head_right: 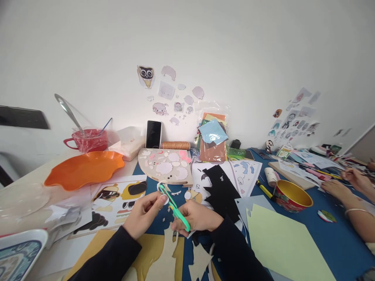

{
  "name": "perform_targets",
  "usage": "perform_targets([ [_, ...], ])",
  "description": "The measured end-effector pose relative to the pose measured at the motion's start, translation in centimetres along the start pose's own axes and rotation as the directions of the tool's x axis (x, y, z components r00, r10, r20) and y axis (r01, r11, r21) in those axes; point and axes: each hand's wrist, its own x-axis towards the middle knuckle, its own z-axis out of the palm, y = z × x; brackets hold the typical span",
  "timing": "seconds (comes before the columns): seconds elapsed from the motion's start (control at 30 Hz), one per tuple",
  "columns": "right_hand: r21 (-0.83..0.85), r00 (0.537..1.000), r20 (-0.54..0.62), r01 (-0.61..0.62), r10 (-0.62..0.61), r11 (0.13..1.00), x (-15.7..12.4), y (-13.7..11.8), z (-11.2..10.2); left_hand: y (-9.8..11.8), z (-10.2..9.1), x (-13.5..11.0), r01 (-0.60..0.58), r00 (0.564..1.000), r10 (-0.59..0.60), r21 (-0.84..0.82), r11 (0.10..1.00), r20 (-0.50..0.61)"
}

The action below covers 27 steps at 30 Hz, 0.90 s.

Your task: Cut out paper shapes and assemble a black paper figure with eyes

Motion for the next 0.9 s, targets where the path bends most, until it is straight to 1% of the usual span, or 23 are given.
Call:
perform_targets([
  [0.13, -0.017, 1.000, 0.023, -0.011, 0.011, 1.000, -0.2, 0.3, -0.4, 0.0, -0.1, 0.0, 0.000, 1.000, 0.000, -0.016, 1.000, -0.008],
  [0.3, 0.087, 0.999, 0.007, -0.037, 0.036, 0.996, -0.2, 0.2, -0.3, 0.3, -0.2, 0.1, 0.017, 0.999, -0.020, -0.076, 0.997, -0.035],
  [0.37, 0.134, 1.000, -0.010, 0.003, -0.001, 0.991, -0.1, -0.1, -0.2, 0.4, -0.2, 0.0, 0.027, 0.998, -0.033, -0.106, 0.994, -0.055],
  [0.47, 0.170, 0.993, -0.024, 0.116, -0.114, 0.978, -0.3, -0.8, -0.1, 0.6, -0.2, -0.1, 0.040, 0.995, -0.052, -0.143, 0.989, -0.079],
  [0.5, 0.186, 0.991, 0.007, 0.133, -0.137, 0.974, -0.4, -1.1, -0.1, 0.6, -0.2, -0.1, 0.045, 0.995, -0.059, -0.154, 0.987, -0.083],
  [0.6, 0.253, 0.968, 0.189, 0.115, -0.166, 0.961, -0.8, -1.6, -0.2, 0.7, -0.3, 0.0, 0.058, 0.993, -0.075, -0.179, 0.982, -0.086],
  [0.63, 0.270, 0.962, 0.204, 0.124, -0.183, 0.955, -0.9, -1.7, -0.2, 0.7, -0.3, 0.0, 0.063, 0.994, -0.079, -0.187, 0.980, -0.081],
  [0.67, 0.282, 0.964, 0.164, 0.156, -0.208, 0.947, -0.9, -1.6, -0.2, 0.7, -0.4, 0.1, 0.068, 0.994, -0.083, -0.194, 0.979, -0.072],
  [0.7, 0.283, 0.969, 0.067, 0.208, -0.236, 0.936, -0.8, -1.6, -0.2, 0.7, -0.3, 0.1, 0.073, 0.995, -0.086, -0.202, 0.977, -0.057],
  [0.73, 0.273, 0.965, -0.069, 0.261, -0.252, 0.926, -0.6, -1.5, -0.1, 0.7, -0.3, 0.1, 0.081, 0.995, -0.090, -0.207, 0.975, -0.037],
  [0.77, 0.253, 0.945, -0.208, 0.303, -0.254, 0.919, -0.4, -1.3, 0.0, 0.7, -0.2, 0.1, 0.091, 0.995, -0.095, -0.211, 0.973, -0.011],
  [0.8, 0.228, 0.914, -0.325, 0.327, -0.244, 0.917, -0.1, -1.2, 0.2, 0.7, -0.1, 0.1, 0.101, 0.995, -0.100, -0.212, 0.972, 0.015],
  [0.83, 0.208, 0.883, -0.409, 0.336, -0.230, 0.919, 0.2, -1.1, 0.3, 0.6, 0.0, 0.1, 0.112, 0.994, -0.107, -0.211, 0.971, 0.039],
  [0.87, 0.195, 0.860, -0.461, 0.337, -0.218, 0.921, 0.4, -1.0, 0.4, 0.6, 0.2, 0.1, 0.125, 0.992, -0.115, -0.210, 0.970, 0.058],
  [0.9, 0.185, 0.846, -0.489, 0.340, -0.214, 0.922, 0.6, -1.0, 0.5, 0.5, 0.3, 0.1, 0.138, 0.990, -0.126, -0.211, 0.968, 0.071],
])
